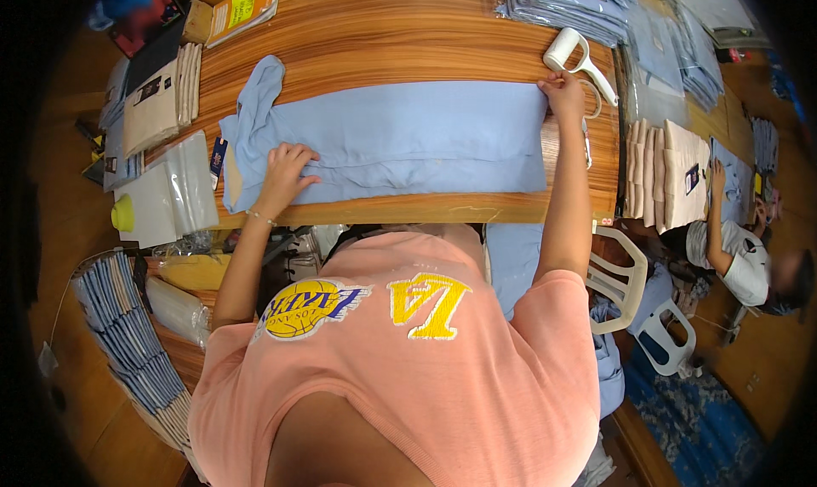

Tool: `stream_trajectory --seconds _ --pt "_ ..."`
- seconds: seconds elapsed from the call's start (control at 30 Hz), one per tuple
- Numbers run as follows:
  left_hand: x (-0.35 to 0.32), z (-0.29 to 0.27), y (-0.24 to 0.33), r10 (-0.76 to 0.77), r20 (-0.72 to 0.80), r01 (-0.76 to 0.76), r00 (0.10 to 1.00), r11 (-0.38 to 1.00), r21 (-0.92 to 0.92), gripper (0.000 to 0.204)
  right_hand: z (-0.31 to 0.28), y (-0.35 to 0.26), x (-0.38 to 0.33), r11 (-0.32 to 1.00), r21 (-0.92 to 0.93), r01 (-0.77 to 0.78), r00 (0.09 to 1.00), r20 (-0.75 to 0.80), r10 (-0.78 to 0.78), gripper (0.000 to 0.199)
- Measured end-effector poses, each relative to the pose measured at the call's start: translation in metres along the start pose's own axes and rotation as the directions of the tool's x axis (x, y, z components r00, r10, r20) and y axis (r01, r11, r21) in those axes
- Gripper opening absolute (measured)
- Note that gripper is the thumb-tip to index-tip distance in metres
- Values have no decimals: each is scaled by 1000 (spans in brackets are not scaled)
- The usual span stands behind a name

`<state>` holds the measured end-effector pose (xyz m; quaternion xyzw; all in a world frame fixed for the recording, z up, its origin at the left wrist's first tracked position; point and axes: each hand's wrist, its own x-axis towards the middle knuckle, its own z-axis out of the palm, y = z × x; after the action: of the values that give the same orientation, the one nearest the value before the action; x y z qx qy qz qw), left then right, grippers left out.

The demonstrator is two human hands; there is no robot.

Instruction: The person folds a light blue shirt on a wooden table, places a cardboard insert inside, and then places the folded shirt into a clear plastic bag. The person then seals the bag and stacks it with other packaged shirts.

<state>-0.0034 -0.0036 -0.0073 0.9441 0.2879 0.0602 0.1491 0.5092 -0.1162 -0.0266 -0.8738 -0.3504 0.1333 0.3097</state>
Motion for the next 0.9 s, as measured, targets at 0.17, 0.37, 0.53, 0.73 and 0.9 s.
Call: stream_trajectory --seconds 0.17,0.37,0.53,0.73,0.9 --pt "4 -2 2 -10 -11 10 1000 1000 -20 41 33 -16 -83 807 -271 525 821 -87 -564 39" --pt "-6 6 -2 16 4 -16 1000 999 -31 37 27 7 -150 699 -513 497 866 248 -434 50" --pt "-16 12 -5 28 -54 -29 998 1000 -10 31 55 -121 -128 736 -84 672 741 83 -667 48" --pt "-22 14 0 49 -2 -48 999 990 130 28 211 -302 -97 244 25 970 232 228 -946 52" --pt "-30 7 -5 107 -236 -97 966 994 56 33 271 -365 -71 -15 -220 975 159 746 -647 67"
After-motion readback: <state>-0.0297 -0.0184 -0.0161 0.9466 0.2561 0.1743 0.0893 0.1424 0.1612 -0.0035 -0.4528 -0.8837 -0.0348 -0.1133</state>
